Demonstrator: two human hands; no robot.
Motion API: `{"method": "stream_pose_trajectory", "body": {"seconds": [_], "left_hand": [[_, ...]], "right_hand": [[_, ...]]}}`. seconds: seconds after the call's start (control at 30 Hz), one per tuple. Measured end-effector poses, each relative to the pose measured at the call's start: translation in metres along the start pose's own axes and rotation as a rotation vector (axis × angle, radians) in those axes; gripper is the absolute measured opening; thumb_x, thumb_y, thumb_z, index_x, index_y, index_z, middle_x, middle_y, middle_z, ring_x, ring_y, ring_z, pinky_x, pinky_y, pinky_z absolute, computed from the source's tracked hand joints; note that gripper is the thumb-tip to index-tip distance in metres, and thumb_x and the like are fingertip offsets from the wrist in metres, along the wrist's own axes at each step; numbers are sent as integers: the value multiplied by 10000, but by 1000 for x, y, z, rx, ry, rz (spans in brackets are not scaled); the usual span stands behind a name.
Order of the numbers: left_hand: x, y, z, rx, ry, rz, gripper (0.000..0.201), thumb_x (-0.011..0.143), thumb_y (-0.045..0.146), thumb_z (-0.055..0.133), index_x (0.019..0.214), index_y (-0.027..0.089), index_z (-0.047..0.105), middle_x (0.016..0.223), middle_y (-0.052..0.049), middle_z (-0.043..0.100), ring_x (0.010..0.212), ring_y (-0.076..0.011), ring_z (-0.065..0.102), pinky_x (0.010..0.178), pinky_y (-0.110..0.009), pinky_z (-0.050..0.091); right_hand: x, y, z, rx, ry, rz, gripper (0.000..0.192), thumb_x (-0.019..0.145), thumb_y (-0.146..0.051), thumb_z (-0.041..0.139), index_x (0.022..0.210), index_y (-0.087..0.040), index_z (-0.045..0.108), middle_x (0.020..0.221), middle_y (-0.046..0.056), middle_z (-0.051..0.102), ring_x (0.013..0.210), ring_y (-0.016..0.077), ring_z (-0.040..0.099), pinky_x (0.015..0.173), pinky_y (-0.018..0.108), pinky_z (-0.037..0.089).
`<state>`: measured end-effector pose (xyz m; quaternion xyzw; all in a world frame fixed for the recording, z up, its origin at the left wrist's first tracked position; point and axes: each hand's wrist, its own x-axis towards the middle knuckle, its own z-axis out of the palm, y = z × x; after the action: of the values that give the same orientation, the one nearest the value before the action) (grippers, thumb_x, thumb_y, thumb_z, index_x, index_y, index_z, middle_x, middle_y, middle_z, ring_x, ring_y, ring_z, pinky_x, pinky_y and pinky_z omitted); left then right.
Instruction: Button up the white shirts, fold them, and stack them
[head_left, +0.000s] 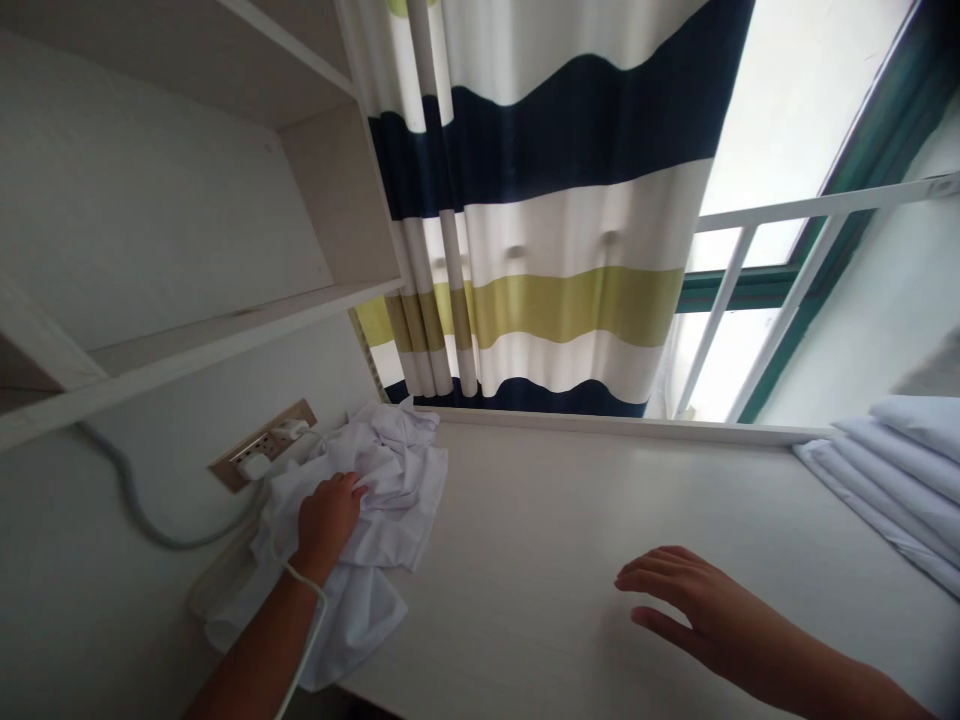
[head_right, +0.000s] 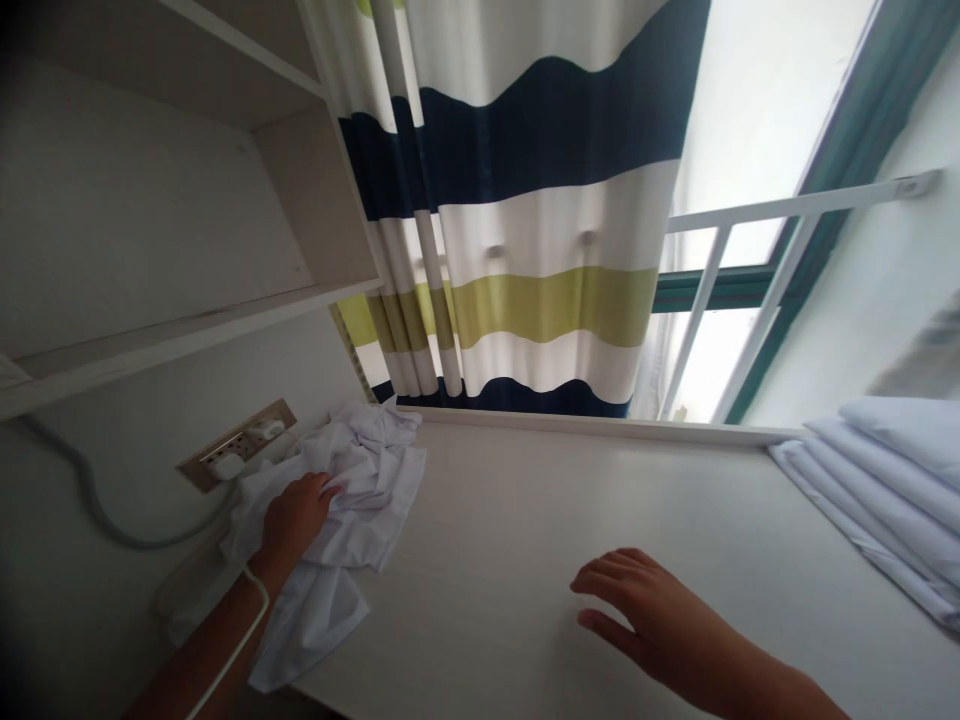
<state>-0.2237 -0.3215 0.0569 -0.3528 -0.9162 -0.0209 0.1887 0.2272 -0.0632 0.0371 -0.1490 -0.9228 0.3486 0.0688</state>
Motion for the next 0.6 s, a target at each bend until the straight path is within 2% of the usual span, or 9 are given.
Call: {"method": "stream_pose_trajectory", "body": {"seconds": [0.13,0.17,0.23,0.3,0.37,0.43,0.47,0.53,0.6], "left_hand": [[3,25,-20,-91,161,-20,323,1034,363,334,1089,163,581,1088,-132,652,1050,-278,615,857,-351,476],[0,39,-27,-131,206,-11,319,1040,370,323,1093,168,564,1093,-125,645,1057,-262,609,870,-340,473],[-13,78,-41,-406,355,71,258,1023,375,397,993,179,562,973,-103,640,943,-251,618,825,-338,479],[-36,124,-55,-640,391,253,206,1014,351,436,950,192,551,916,-80,627,889,-227,613,806,-324,485],[-65,167,-66,-789,312,544,196,1017,325,437,937,194,558,925,-74,641,893,-207,613,816,-315,490],[-95,198,-71,-855,143,890,246,1007,412,476,1033,193,587,1040,-74,676,992,-195,626,901,-305,491],[-108,207,-71,-849,91,1008,360,967,528,521,1113,206,594,1125,-68,680,1058,-197,623,962,-312,477],[-128,213,-66,-796,54,1045,580,878,653,580,1293,248,557,1329,-74,627,1258,-257,550,1105,-404,399],[-140,209,-57,-704,3,881,897,745,732,673,1464,247,441,1529,-136,467,1428,-391,371,1158,-562,310]], "right_hand": [[16,-26,5,90,-26,57,379,931,-570,575,1185,-336,734,1243,74,702,1198,340,593,1068,531,437],[23,-32,9,195,6,93,407,934,-584,561,1199,-321,721,1277,84,683,1218,341,582,1068,526,439],[40,-44,21,521,82,164,486,948,-618,507,1299,-310,643,1389,93,613,1258,331,564,1054,521,456],[59,-55,36,929,142,215,578,949,-671,445,1404,-323,528,1471,88,546,1268,319,572,1018,524,486],[76,-60,49,1274,159,263,666,915,-748,409,1394,-302,532,1420,95,596,1219,323,613,974,517,515],[85,-59,57,1463,171,336,677,861,-773,484,1217,-227,664,1199,114,726,1103,330,675,941,484,540],[86,-55,59,1503,189,384,624,832,-743,566,1093,-195,713,1054,116,767,1027,327,701,926,460,553],[80,-42,57,1527,230,491,490,791,-628,700,957,-168,739,869,109,780,918,319,727,895,429,574],[65,-23,49,1475,337,556,446,793,-566,722,1001,-171,735,825,101,780,844,320,741,818,432,603]]}}
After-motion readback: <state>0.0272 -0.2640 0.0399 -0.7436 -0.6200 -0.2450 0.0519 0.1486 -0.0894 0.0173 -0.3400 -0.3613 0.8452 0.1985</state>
